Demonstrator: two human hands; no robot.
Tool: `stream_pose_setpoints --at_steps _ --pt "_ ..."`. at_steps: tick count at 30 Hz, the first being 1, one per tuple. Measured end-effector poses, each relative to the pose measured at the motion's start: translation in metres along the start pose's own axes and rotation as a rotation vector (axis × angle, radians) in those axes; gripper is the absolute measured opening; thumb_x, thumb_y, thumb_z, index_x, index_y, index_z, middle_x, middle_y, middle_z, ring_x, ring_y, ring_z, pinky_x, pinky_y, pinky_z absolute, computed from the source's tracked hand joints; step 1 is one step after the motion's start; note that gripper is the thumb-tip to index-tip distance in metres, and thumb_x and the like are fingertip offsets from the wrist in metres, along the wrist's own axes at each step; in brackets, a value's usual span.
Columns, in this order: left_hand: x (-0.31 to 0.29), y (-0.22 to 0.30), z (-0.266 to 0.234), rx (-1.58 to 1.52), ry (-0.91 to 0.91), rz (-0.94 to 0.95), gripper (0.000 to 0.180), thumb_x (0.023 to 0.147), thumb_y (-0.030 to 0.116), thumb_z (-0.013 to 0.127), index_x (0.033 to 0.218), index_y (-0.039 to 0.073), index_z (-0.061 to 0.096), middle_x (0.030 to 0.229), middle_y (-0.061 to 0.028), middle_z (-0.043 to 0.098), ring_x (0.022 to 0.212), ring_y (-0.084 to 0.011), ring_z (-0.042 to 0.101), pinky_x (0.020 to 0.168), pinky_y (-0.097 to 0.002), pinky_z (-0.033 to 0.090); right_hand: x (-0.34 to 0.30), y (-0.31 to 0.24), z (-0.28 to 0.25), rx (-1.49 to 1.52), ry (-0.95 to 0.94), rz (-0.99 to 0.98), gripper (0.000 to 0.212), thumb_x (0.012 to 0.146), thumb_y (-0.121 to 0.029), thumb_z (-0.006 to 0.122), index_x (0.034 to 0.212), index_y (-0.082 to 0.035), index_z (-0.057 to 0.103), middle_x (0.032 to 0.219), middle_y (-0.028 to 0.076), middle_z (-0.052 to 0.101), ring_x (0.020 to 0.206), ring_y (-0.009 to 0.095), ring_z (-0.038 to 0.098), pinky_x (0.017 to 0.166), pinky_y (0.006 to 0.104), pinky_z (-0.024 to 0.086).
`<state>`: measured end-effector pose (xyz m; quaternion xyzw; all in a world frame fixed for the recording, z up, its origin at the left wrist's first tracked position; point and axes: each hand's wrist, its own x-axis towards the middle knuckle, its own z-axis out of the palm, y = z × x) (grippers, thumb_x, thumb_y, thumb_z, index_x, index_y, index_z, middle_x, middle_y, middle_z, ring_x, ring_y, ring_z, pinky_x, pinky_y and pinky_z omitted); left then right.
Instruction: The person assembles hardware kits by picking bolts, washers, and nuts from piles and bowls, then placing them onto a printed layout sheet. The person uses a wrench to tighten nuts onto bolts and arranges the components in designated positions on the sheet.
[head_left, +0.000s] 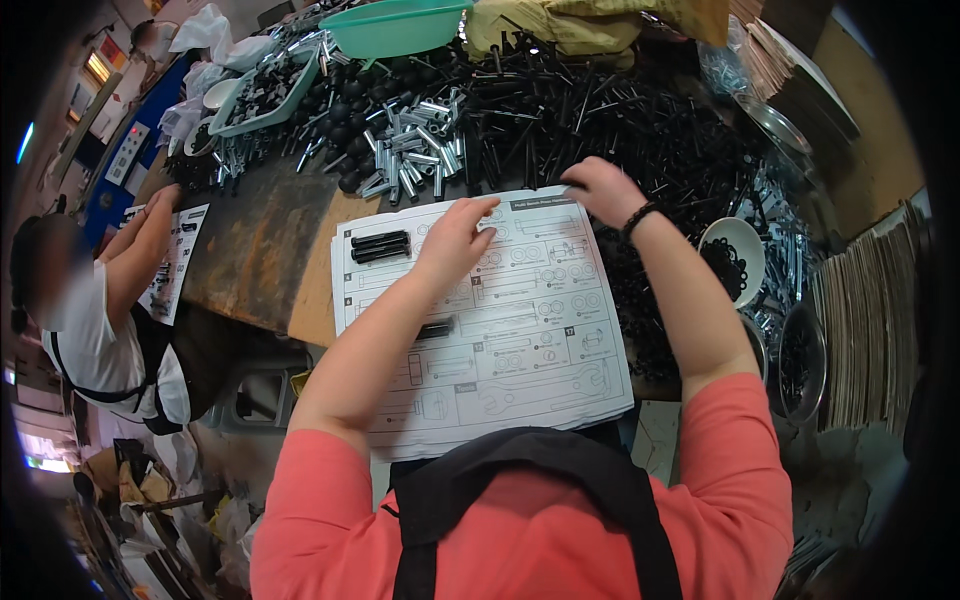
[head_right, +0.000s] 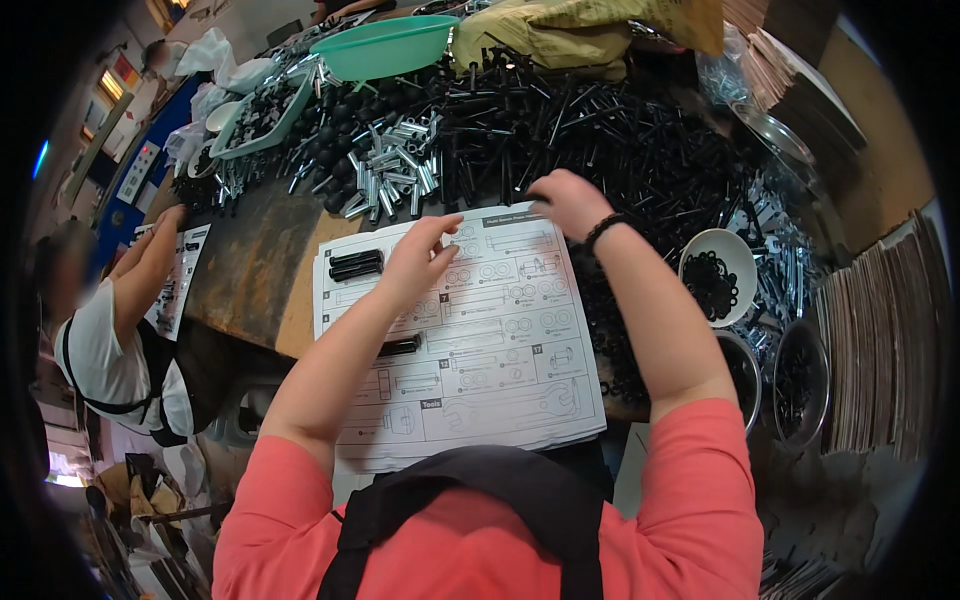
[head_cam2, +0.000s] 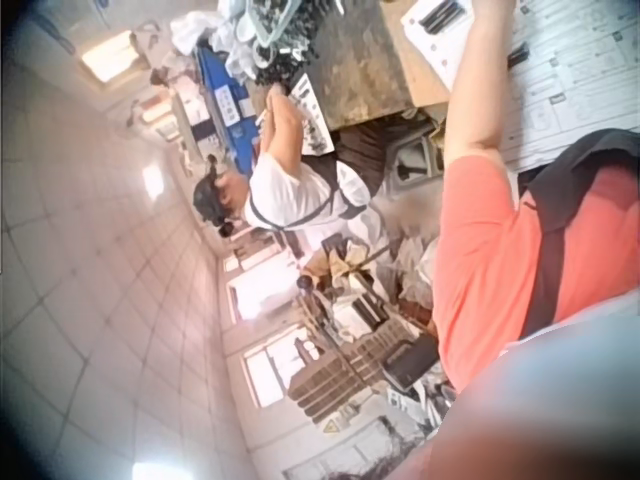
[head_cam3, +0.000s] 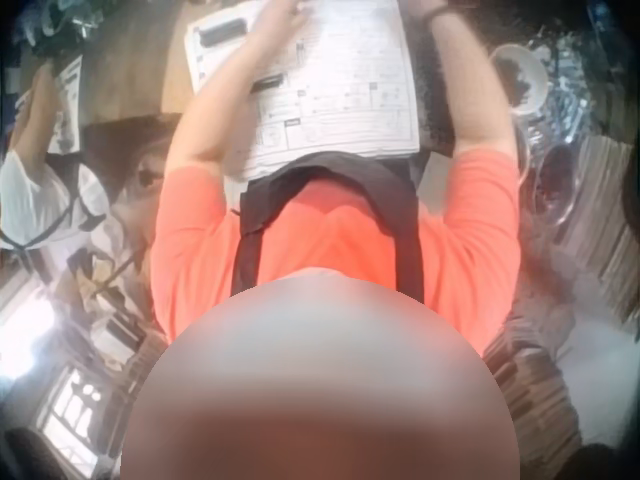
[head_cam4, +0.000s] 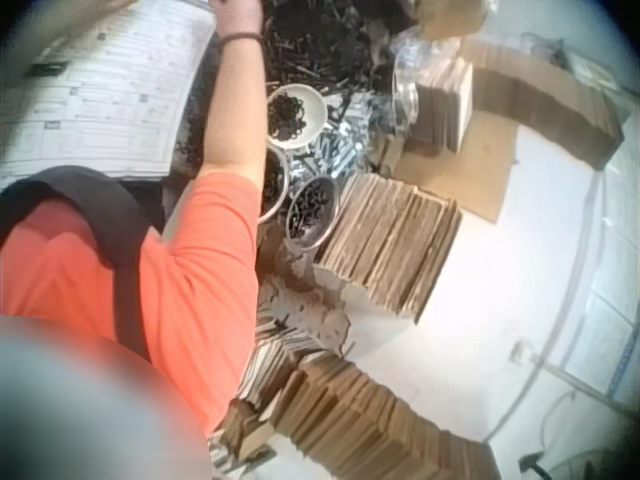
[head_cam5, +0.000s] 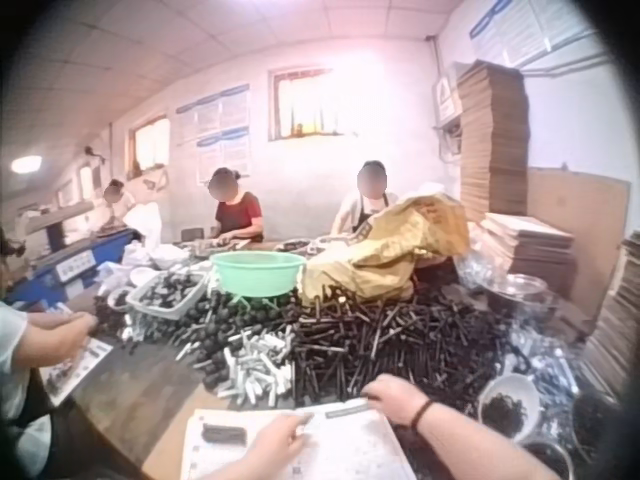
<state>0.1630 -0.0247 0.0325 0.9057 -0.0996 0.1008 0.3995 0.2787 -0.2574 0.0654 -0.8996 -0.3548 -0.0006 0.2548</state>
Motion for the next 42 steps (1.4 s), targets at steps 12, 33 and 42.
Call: stream_pose_setpoints --at_steps 12,33,42 --pt "0.034 0.025 0.047 0.457 -0.280 -0.005 0.043 0.073 0.025 0.070 0.111 0.011 0.057 0.107 -0.0079 0.057 0.087 -0.0299 0.060 0.076 -0.0386 0.049 -0.044 0.060 0.033 -0.581 -0.099 0.315 0.020 0.081 -0.011 0.049 0.094 -0.010 0.065 0.096 0.010 0.058 0.095 0.028 0.056 0.077 0.0395 0.049" --pt "0.047 -0.011 0.063 0.203 -0.086 -0.048 0.019 0.077 0.017 0.066 0.094 0.009 0.065 0.098 -0.0099 0.059 0.086 -0.0284 0.060 0.077 -0.0351 0.047 -0.039 -0.003 0.047 -0.134 0.073 0.268 0.027 0.075 -0.020 0.068 0.095 -0.006 0.058 0.093 0.010 0.058 0.090 0.028 0.057 0.078 0.0365 0.047" --pt "0.038 0.014 0.069 0.413 -0.091 -0.013 0.031 0.076 0.024 0.068 0.105 0.017 0.061 0.100 -0.0065 0.057 0.094 -0.0234 0.056 0.089 -0.0398 0.035 -0.041 0.010 0.032 0.719 0.043 0.696 0.032 0.084 -0.009 0.051 0.114 0.001 0.055 0.095 0.010 0.064 0.067 0.015 0.057 0.066 0.0284 0.049"
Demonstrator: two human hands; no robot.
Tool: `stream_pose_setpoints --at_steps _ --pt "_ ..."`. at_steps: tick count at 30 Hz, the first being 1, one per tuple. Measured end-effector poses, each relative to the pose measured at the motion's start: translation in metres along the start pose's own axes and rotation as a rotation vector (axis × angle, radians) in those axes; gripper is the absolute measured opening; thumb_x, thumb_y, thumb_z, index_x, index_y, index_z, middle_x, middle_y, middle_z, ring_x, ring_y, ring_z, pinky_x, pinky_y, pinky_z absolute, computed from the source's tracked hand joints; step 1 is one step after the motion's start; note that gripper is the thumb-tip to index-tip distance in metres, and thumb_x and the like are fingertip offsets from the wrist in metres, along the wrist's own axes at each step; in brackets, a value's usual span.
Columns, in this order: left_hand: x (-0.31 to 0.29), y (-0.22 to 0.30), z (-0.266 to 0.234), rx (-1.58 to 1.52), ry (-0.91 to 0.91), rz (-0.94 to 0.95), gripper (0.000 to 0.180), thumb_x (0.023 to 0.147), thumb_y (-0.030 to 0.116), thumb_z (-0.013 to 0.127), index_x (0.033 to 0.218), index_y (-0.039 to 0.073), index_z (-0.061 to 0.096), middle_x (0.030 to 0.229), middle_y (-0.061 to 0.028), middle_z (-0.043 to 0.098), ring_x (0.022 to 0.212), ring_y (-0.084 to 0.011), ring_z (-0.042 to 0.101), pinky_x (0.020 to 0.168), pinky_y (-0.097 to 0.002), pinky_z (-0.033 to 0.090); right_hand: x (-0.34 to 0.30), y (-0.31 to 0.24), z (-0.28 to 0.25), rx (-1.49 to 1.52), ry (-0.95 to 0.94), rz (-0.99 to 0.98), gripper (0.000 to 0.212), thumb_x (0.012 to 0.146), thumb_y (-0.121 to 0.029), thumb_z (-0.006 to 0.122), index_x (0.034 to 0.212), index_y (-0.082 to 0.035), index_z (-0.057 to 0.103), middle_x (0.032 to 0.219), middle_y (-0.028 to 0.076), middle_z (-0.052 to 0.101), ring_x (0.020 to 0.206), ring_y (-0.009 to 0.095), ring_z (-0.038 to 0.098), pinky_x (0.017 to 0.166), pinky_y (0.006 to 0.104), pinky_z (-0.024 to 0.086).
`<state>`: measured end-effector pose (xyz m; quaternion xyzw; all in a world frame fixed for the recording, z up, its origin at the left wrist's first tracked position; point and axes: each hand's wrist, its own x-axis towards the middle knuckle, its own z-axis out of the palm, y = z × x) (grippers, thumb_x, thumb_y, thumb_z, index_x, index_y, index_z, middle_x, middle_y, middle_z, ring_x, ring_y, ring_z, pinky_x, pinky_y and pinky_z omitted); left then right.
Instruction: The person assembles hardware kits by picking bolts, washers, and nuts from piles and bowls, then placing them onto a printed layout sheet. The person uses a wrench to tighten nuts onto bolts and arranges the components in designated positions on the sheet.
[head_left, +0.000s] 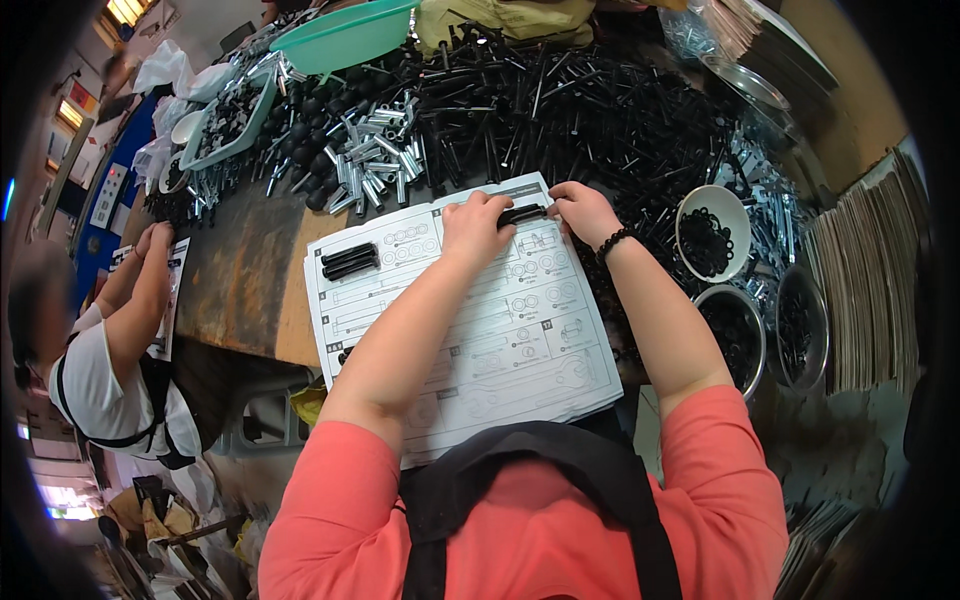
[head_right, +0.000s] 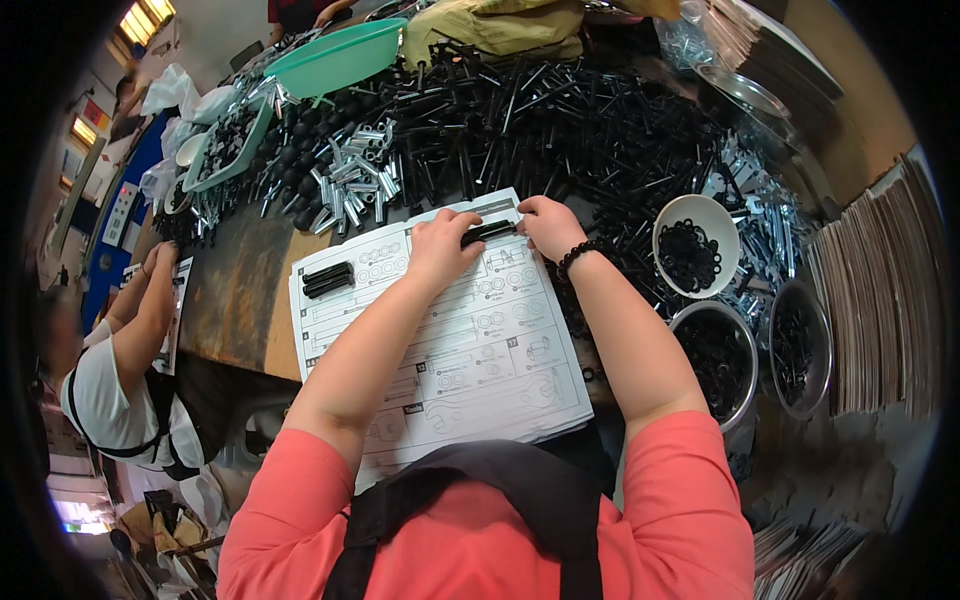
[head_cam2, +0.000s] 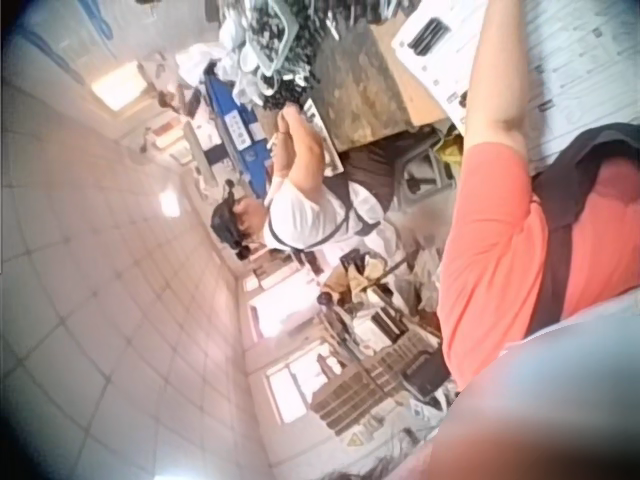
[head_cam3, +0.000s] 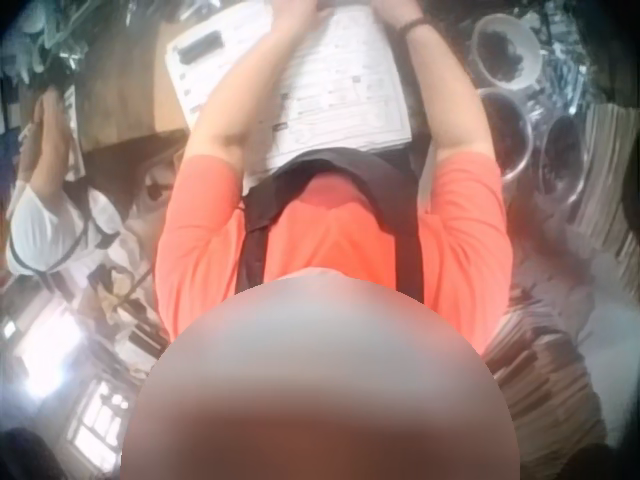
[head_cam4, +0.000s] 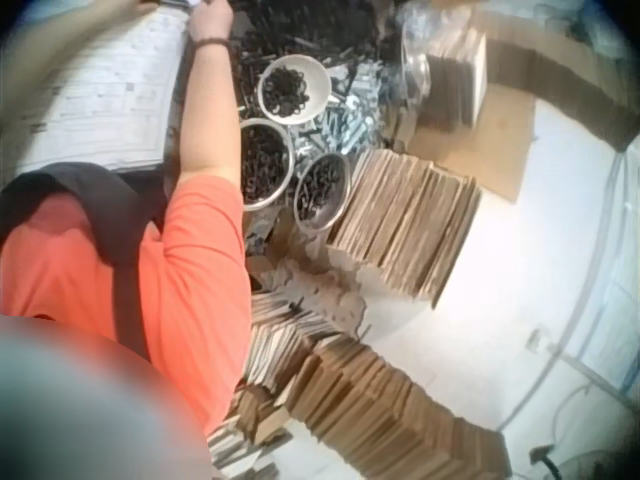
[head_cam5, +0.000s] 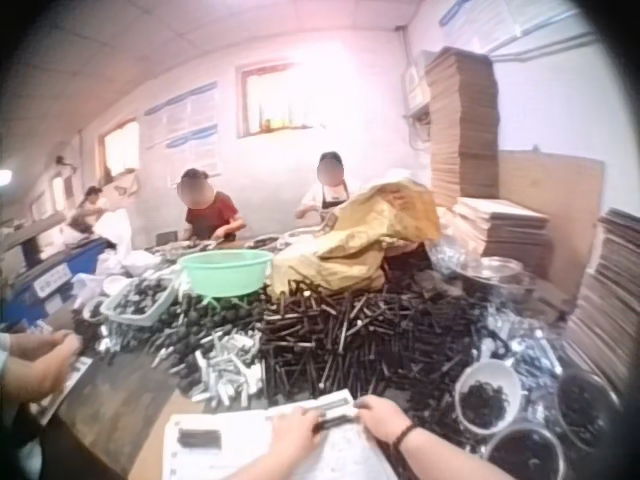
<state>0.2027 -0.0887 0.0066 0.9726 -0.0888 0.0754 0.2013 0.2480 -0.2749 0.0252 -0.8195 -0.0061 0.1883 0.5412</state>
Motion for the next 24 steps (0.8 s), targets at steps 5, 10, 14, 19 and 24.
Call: stream_pose_setpoints --at_steps 5,10,14,19,24 --pt "0.006 0.002 0.003 0.018 -0.047 -0.021 0.032 0.074 0.024 0.068 0.105 0.019 0.061 0.100 -0.0065 0.058 0.094 -0.0246 0.055 0.088 -0.0412 0.034 -0.020 -0.003 -0.006 -0.051 -0.024 -0.103 0.029 0.087 -0.011 0.052 0.114 0.000 0.055 0.095 0.009 0.063 0.075 0.015 0.059 0.068 0.0277 0.050" --pt "-0.005 -0.003 -0.003 0.070 0.089 -0.006 0.047 0.071 0.026 0.070 0.114 0.012 0.056 0.107 -0.0106 0.053 0.099 -0.0250 0.054 0.088 -0.0405 0.035 -0.064 -0.012 -0.060 -0.115 -0.017 -0.431 0.025 0.085 -0.018 0.058 0.104 -0.002 0.061 0.090 0.011 0.066 0.085 0.019 0.064 0.075 0.0292 0.049" --pt "-0.024 0.028 -0.018 -0.104 0.190 0.073 0.040 0.075 0.016 0.067 0.113 0.008 0.055 0.098 -0.0118 0.054 0.084 -0.0250 0.055 0.073 -0.0345 0.044 -0.073 0.025 -0.163 -0.152 0.486 -0.481 0.022 0.086 -0.023 0.056 0.097 -0.005 0.065 0.086 0.010 0.066 0.076 0.019 0.064 0.070 0.0302 0.049" --pt "-0.065 0.063 0.000 -0.375 -0.067 0.158 0.023 0.078 0.009 0.065 0.099 0.003 0.059 0.086 -0.0107 0.052 0.063 -0.0190 0.052 0.060 -0.0289 0.044 -0.066 0.122 -0.328 -0.636 0.851 -0.005 0.036 0.082 -0.036 0.055 0.101 -0.007 0.064 0.101 0.014 0.065 0.094 0.030 0.060 0.081 0.0381 0.047" --pt "-0.078 0.052 0.014 -0.333 -0.053 0.220 0.021 0.073 0.008 0.065 0.094 0.005 0.062 0.087 -0.0116 0.056 0.071 -0.0262 0.056 0.065 -0.0345 0.046 -0.064 0.141 -0.363 -0.810 0.717 0.609 0.044 0.086 -0.039 0.053 0.115 -0.005 0.058 0.119 0.015 0.057 0.109 0.031 0.055 0.092 0.0425 0.044"
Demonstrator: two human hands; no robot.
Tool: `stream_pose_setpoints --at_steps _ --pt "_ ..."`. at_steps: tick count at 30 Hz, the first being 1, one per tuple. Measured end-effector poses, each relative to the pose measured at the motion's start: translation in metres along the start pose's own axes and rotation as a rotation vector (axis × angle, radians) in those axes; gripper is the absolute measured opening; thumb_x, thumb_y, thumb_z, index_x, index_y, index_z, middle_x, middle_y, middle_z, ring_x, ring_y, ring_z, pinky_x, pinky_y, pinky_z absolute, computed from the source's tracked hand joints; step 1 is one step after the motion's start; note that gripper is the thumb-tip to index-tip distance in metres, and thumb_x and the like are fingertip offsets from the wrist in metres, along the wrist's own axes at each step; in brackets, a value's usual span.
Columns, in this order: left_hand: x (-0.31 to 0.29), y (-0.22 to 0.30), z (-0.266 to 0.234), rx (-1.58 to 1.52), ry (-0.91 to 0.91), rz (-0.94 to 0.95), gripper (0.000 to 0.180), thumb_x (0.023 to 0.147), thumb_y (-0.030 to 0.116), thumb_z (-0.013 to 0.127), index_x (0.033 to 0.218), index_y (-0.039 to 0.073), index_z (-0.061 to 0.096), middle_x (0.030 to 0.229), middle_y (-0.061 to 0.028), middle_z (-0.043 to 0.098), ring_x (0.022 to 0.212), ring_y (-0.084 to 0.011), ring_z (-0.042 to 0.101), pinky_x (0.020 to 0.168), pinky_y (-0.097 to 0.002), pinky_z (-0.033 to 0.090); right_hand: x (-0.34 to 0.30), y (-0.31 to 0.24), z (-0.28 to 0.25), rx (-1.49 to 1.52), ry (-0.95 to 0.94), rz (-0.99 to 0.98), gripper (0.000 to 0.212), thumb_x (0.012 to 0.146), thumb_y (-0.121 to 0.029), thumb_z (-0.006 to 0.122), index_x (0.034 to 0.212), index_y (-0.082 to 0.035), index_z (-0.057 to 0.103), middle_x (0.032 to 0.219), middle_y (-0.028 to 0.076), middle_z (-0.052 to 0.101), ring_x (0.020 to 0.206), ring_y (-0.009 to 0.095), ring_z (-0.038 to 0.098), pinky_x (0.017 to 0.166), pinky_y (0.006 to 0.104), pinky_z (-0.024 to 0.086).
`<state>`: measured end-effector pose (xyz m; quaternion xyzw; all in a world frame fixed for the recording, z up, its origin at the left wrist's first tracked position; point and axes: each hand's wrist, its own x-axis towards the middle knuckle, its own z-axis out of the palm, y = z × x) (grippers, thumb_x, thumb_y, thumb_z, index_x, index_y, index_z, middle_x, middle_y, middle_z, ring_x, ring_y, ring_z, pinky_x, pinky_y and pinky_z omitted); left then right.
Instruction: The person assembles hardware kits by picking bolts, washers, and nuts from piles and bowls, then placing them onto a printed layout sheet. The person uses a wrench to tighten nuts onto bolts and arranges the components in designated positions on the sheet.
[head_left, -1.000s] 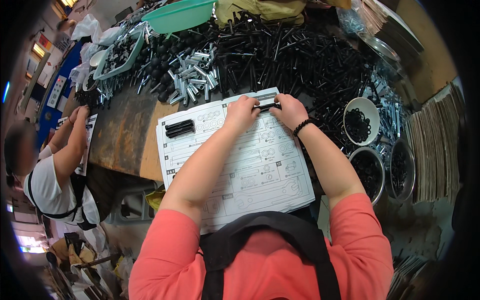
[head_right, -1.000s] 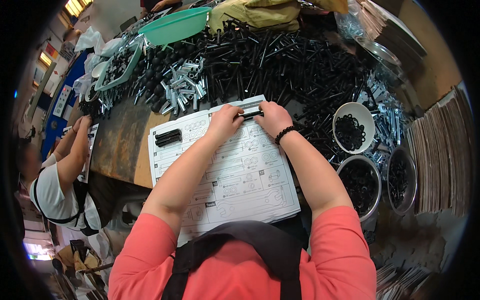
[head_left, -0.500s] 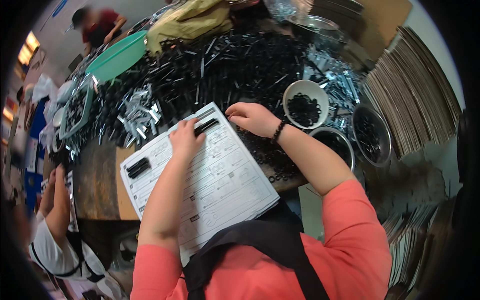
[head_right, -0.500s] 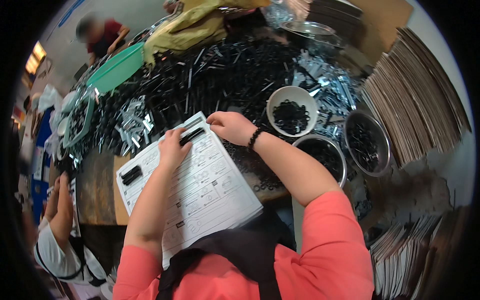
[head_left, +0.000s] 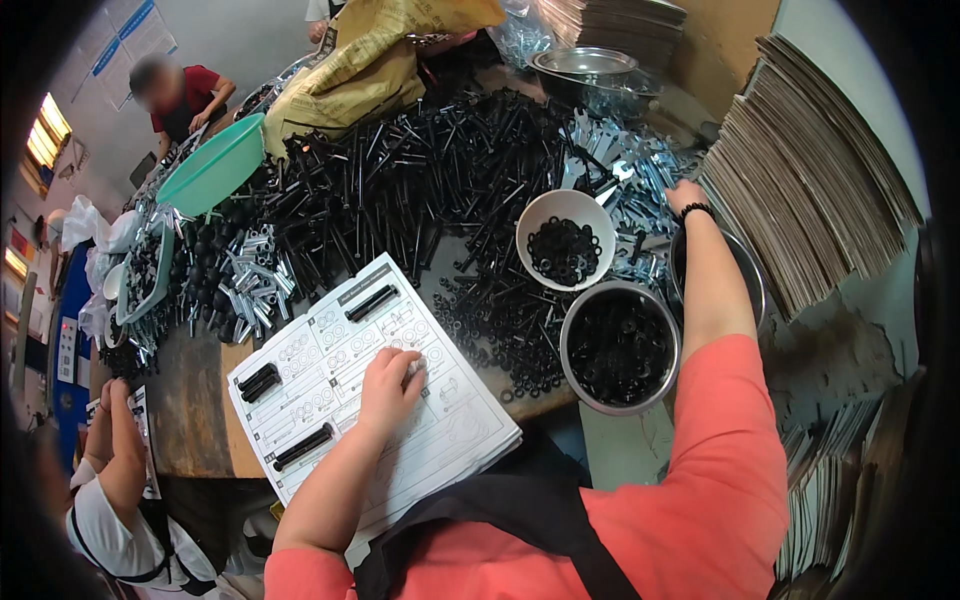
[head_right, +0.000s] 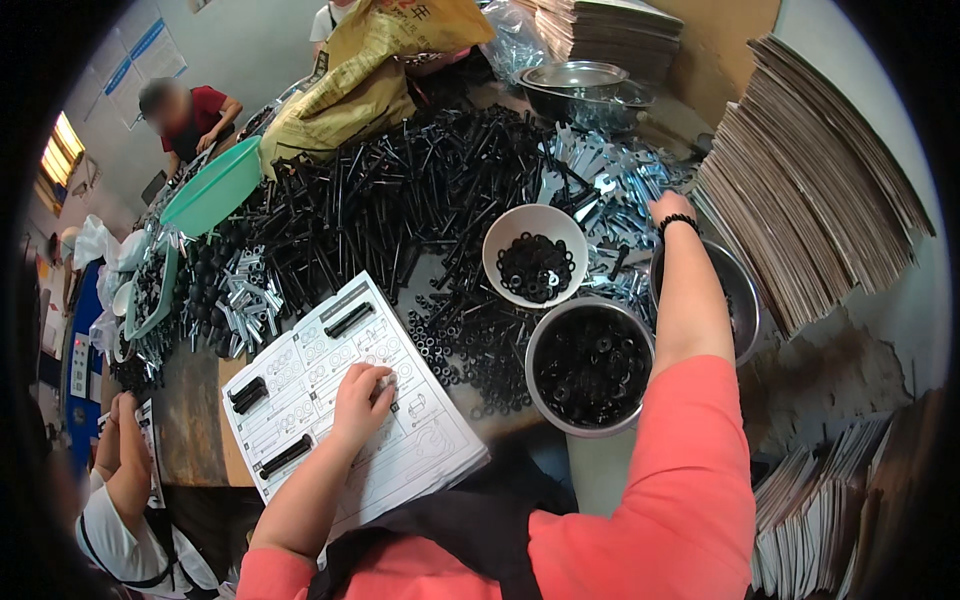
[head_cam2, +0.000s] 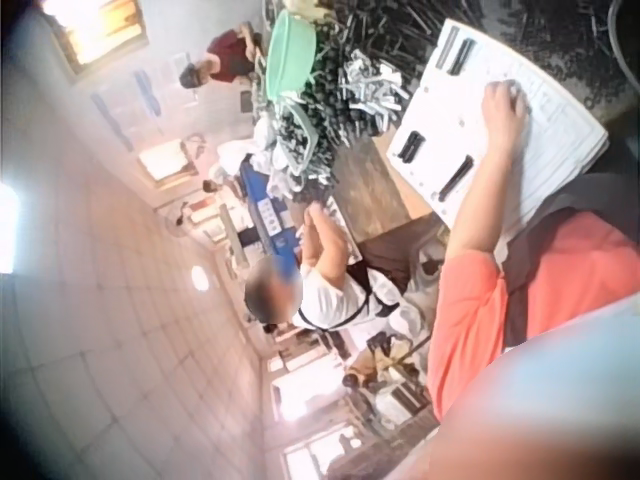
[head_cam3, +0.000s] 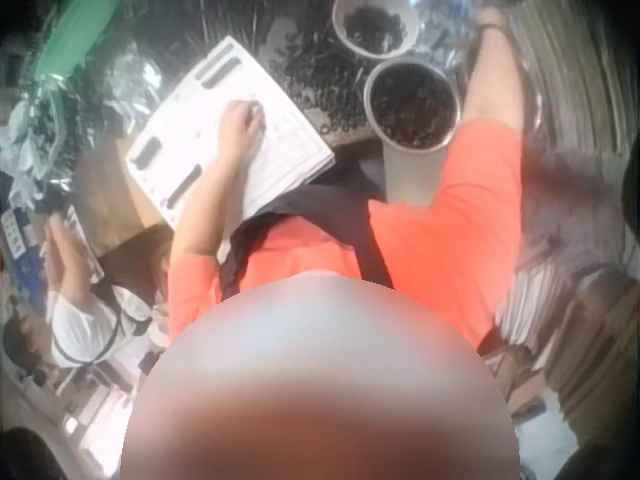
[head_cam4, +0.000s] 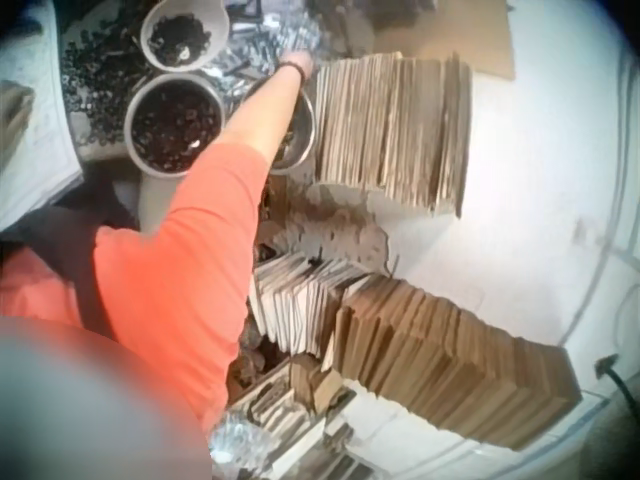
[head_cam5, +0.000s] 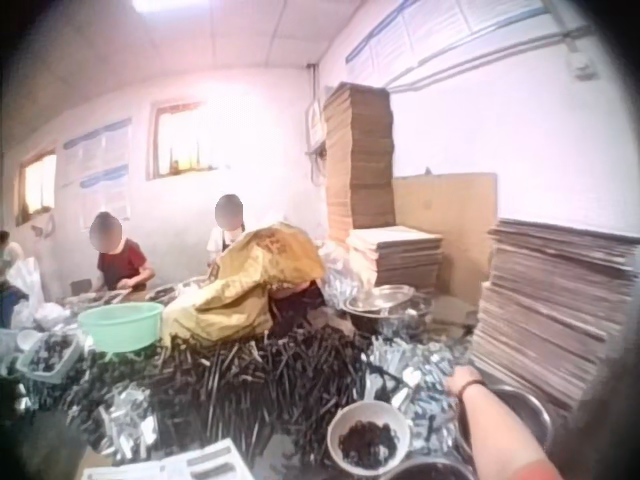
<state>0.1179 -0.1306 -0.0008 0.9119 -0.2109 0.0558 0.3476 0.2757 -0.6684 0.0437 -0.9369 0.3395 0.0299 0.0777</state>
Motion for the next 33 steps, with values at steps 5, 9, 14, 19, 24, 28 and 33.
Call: stream_pose_setpoints --at_steps 5,9,14,19,24,28,33 --pt "0.001 0.005 0.002 0.063 0.037 0.034 0.019 0.073 0.005 0.064 0.092 0.005 0.062 0.086 -0.0100 0.055 0.069 -0.0228 0.054 0.063 -0.0322 0.045 0.056 0.022 0.034 0.016 -0.036 0.058 0.050 0.090 -0.041 0.046 0.113 0.003 0.057 0.121 0.020 0.055 0.109 0.034 0.054 0.092 0.0414 0.044" --pt "0.001 0.007 0.000 0.098 0.019 0.031 0.020 0.073 0.004 0.064 0.093 0.006 0.062 0.087 -0.0092 0.054 0.071 -0.0227 0.053 0.065 -0.0329 0.044 0.114 0.041 0.056 -0.432 -0.233 -0.149 0.045 0.098 -0.029 0.029 0.115 0.003 0.055 0.119 0.018 0.056 0.111 0.032 0.052 0.092 0.0430 0.044" --pt "0.003 0.010 0.003 0.138 0.025 0.036 0.021 0.071 0.005 0.063 0.092 0.007 0.062 0.088 -0.0097 0.055 0.076 -0.0264 0.053 0.069 -0.0357 0.044 0.135 0.063 0.061 -0.622 -0.297 -0.253 0.042 0.095 -0.032 0.039 0.111 0.002 0.059 0.117 0.017 0.058 0.107 0.031 0.054 0.089 0.0426 0.045" --pt "0.000 0.011 0.002 0.134 0.009 -0.032 0.021 0.071 0.008 0.064 0.092 0.008 0.062 0.088 -0.0100 0.057 0.079 -0.0293 0.054 0.072 -0.0378 0.043 0.109 0.053 0.049 -0.094 -0.243 0.011 0.043 0.089 -0.036 0.051 0.106 0.002 0.062 0.113 0.020 0.059 0.101 0.031 0.057 0.084 0.0417 0.047" --pt "0.004 0.012 0.004 0.160 0.025 0.029 0.019 0.073 0.003 0.062 0.092 0.006 0.062 0.089 -0.0102 0.054 0.077 -0.0256 0.054 0.070 -0.0344 0.044 0.059 0.043 0.022 -0.057 -0.057 -0.050 0.035 0.084 -0.028 0.057 0.105 -0.001 0.063 0.109 0.018 0.061 0.097 0.032 0.058 0.083 0.0404 0.046" --pt "0.004 0.012 0.004 0.139 0.031 0.017 0.018 0.074 0.003 0.061 0.092 0.006 0.062 0.089 -0.0104 0.054 0.076 -0.0241 0.054 0.068 -0.0331 0.045 0.048 0.050 0.017 0.000 0.070 -0.076 0.033 0.086 -0.027 0.055 0.105 -0.001 0.056 0.107 0.018 0.060 0.101 0.032 0.057 0.085 0.0426 0.046" --pt "0.004 0.011 0.004 0.136 0.028 0.020 0.017 0.074 0.002 0.061 0.091 0.005 0.062 0.088 -0.0102 0.054 0.074 -0.0232 0.054 0.066 -0.0317 0.045 0.051 0.064 0.015 0.020 0.133 -0.015 0.032 0.087 -0.025 0.056 0.107 -0.001 0.054 0.110 0.018 0.059 0.102 0.033 0.057 0.085 0.0440 0.046"
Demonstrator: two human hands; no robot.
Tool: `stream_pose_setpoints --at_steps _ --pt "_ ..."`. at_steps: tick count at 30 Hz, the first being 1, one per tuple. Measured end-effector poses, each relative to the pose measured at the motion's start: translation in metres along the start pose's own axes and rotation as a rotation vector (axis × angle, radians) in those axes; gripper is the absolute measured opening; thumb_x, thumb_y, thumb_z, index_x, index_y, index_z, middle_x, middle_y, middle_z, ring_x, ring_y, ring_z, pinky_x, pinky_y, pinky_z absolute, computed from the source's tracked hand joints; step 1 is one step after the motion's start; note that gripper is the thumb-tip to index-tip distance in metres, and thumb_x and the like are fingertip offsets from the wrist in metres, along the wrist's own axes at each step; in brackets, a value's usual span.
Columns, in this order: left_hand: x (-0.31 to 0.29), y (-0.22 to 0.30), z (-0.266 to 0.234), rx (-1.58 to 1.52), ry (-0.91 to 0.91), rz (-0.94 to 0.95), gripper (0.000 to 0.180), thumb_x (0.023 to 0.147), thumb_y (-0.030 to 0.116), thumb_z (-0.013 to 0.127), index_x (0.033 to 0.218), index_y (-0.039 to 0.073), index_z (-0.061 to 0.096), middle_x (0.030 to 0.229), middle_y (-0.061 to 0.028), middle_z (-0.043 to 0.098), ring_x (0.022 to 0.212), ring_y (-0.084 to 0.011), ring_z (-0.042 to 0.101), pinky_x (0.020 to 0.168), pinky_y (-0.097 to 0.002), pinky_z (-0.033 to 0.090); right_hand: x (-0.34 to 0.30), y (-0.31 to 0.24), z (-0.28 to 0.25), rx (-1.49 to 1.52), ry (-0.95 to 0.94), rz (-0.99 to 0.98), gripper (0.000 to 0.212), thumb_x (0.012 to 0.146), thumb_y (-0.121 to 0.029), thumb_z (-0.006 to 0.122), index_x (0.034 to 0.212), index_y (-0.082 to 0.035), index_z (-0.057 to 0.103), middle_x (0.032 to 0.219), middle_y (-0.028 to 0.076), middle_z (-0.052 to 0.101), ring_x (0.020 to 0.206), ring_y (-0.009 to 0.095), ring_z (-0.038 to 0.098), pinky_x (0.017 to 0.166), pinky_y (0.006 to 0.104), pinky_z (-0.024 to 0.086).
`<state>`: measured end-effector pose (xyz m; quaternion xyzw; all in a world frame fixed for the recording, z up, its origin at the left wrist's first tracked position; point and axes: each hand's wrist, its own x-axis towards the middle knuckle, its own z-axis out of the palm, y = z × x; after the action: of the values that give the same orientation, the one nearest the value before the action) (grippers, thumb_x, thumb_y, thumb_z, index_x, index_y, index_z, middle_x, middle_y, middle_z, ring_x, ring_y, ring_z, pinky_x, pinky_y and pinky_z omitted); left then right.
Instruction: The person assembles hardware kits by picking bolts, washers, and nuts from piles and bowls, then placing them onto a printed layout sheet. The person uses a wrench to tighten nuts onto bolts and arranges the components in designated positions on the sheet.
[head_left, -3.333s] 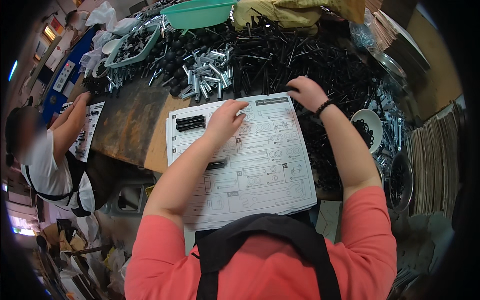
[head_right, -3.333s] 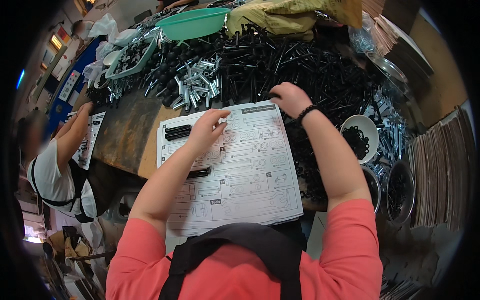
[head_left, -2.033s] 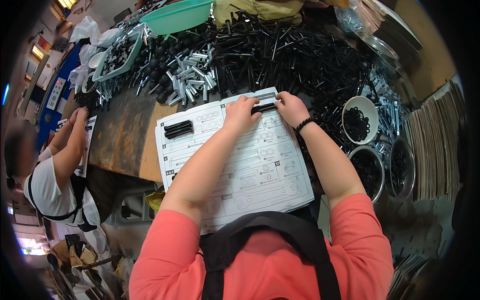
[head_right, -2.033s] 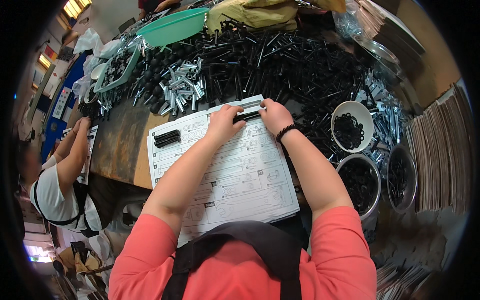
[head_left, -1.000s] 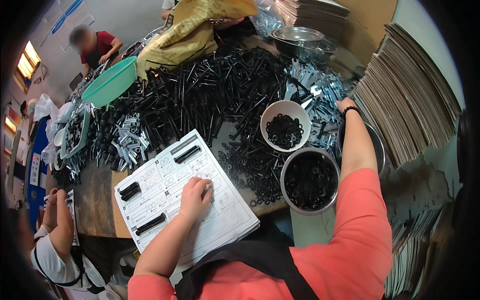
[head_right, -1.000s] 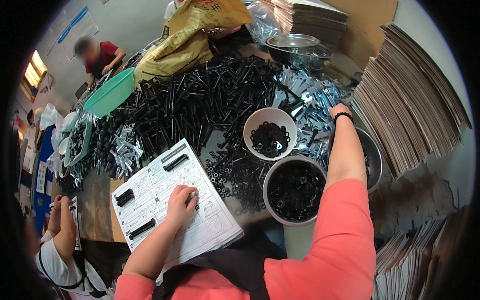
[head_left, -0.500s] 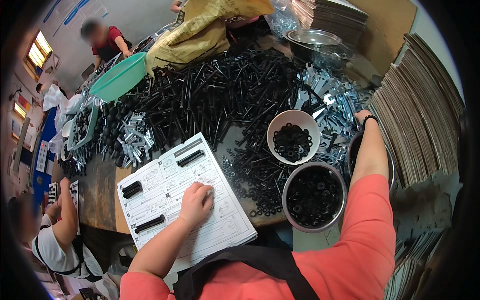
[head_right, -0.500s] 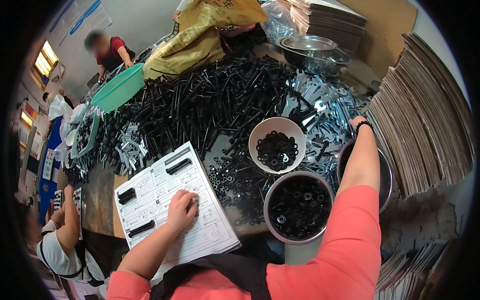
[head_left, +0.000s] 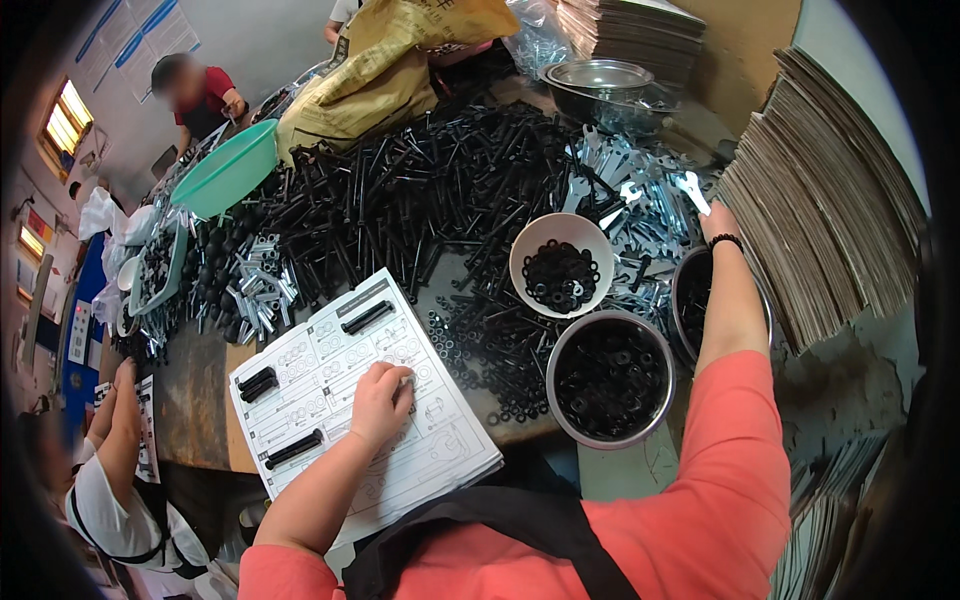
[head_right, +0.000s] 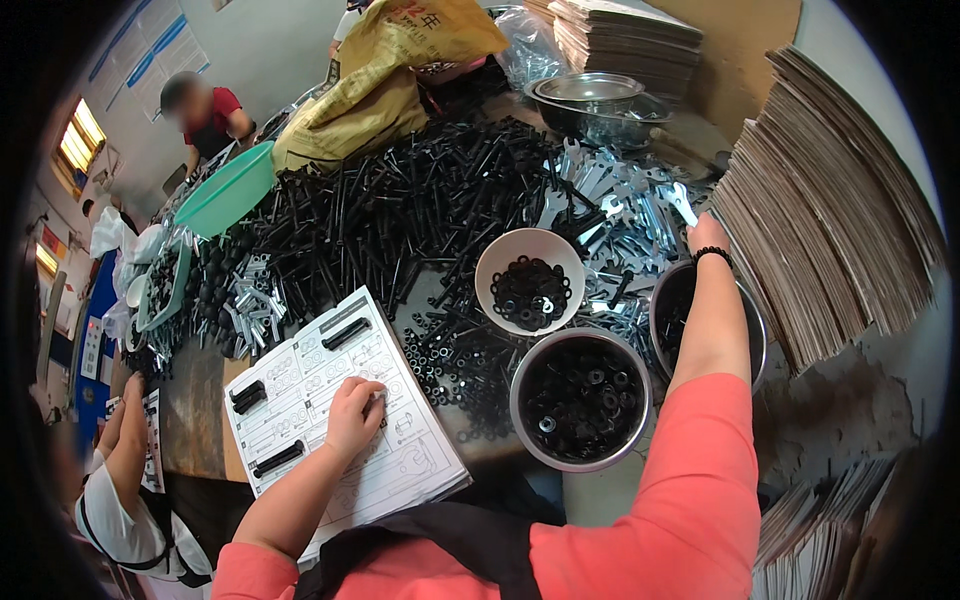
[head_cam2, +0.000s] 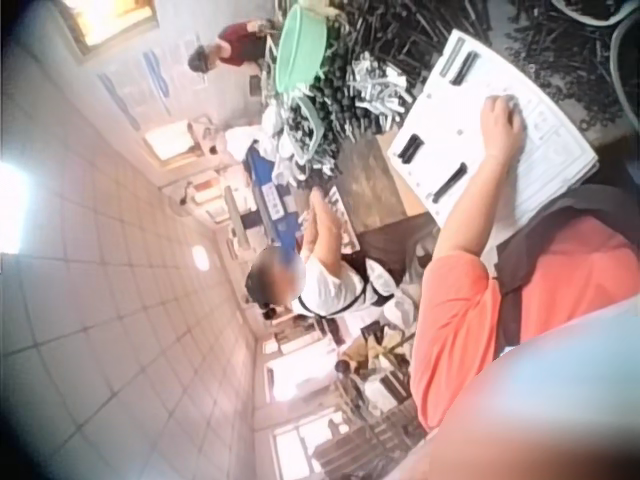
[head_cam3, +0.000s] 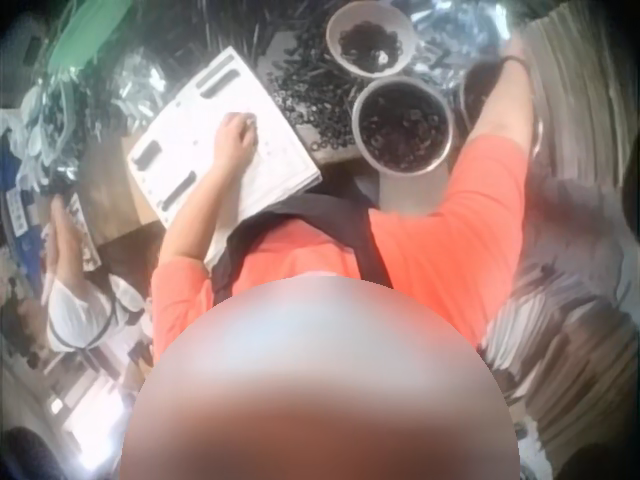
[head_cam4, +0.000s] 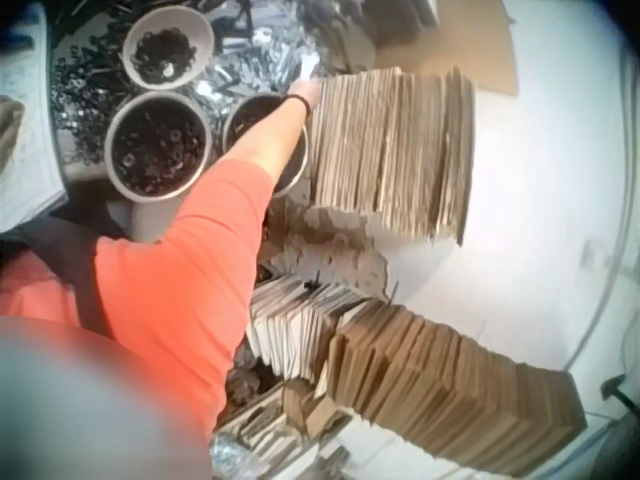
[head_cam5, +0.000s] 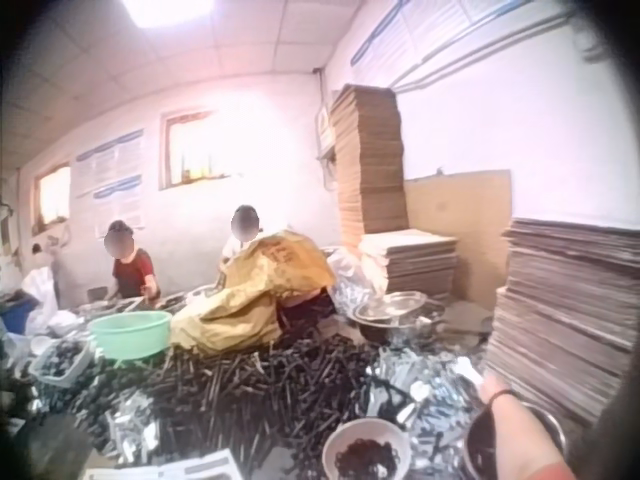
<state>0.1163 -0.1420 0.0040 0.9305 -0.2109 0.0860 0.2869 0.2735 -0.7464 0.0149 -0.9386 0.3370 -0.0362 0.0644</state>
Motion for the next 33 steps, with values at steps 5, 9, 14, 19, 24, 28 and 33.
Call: stream_pose_setpoints --at_steps 5,9,14,19,24,28,33 --pt "-0.003 -0.002 0.002 -0.048 0.004 -0.053 0.017 0.073 0.004 0.062 0.090 0.006 0.062 0.085 -0.0099 0.055 0.073 -0.0261 0.054 0.067 -0.0347 0.045 -0.002 0.003 0.008 0.294 0.171 -0.010 0.033 0.087 -0.025 0.055 0.110 -0.001 0.055 0.109 0.018 0.060 0.100 0.034 0.057 0.084 0.0416 0.046" --pt "-0.001 -0.005 0.004 -0.015 0.033 0.036 0.016 0.074 0.002 0.061 0.091 0.004 0.062 0.084 -0.0091 0.053 0.069 -0.0216 0.053 0.062 -0.0304 0.045 -0.011 -0.023 -0.008 0.797 0.383 -0.167 0.031 0.088 -0.026 0.056 0.109 -0.003 0.055 0.093 0.011 0.064 0.085 0.027 0.061 0.073 0.0364 0.048" --pt "-0.004 -0.003 0.003 -0.053 0.035 -0.001 0.018 0.074 0.005 0.062 0.091 0.006 0.062 0.084 -0.0104 0.056 0.071 -0.0259 0.055 0.064 -0.0347 0.045 -0.065 -0.103 -0.043 1.369 0.096 -0.426 0.025 0.091 -0.024 0.054 0.106 -0.003 0.055 0.079 0.001 0.058 0.068 0.010 0.053 0.059 0.0258 0.044" --pt "-0.003 -0.007 0.006 -0.061 0.033 -0.022 0.022 0.074 0.004 0.062 0.096 0.004 0.062 0.086 -0.0104 0.054 0.068 -0.0222 0.054 0.062 -0.0312 0.046 -0.172 -0.167 -0.050 1.384 -0.448 -0.632 0.012 0.089 -0.018 0.054 0.090 -0.007 0.054 0.069 0.000 0.053 0.063 0.009 0.051 0.053 0.0225 0.041" --pt "-0.001 0.029 -0.008 -0.232 0.235 -0.101 0.051 0.074 0.011 0.065 0.122 0.003 0.050 0.105 -0.0164 0.052 0.095 -0.0286 0.052 0.081 -0.0361 0.044 -0.294 -0.210 -0.047 1.281 -0.885 -0.726 0.021 0.087 -0.014 0.055 0.103 0.000 0.056 0.075 0.001 0.057 0.063 0.008 0.052 0.053 0.0217 0.042" --pt "0.007 0.060 0.000 -1.150 0.113 -0.304 0.047 0.093 0.019 0.046 0.136 0.004 0.033 0.130 -0.0135 0.042 0.121 -0.0258 0.040 0.094 -0.0357 0.040 -0.365 -0.230 -0.025 1.268 -1.098 -0.778 0.022 0.088 -0.012 0.055 0.105 0.002 0.055 0.085 0.002 0.059 0.070 0.006 0.053 0.062 0.0213 0.045" --pt "-0.011 0.077 -0.032 -1.882 0.247 -0.305 0.041 0.100 0.024 0.030 0.136 0.005 0.030 0.127 -0.0127 0.046 0.106 -0.0215 0.052 0.091 -0.0367 0.044 -0.410 -0.243 -0.035 1.379 -0.992 -0.735 0.019 0.091 -0.006 0.048 0.106 0.000 0.056 0.086 0.006 0.063 0.071 0.010 0.059 0.063 0.0228 0.048"
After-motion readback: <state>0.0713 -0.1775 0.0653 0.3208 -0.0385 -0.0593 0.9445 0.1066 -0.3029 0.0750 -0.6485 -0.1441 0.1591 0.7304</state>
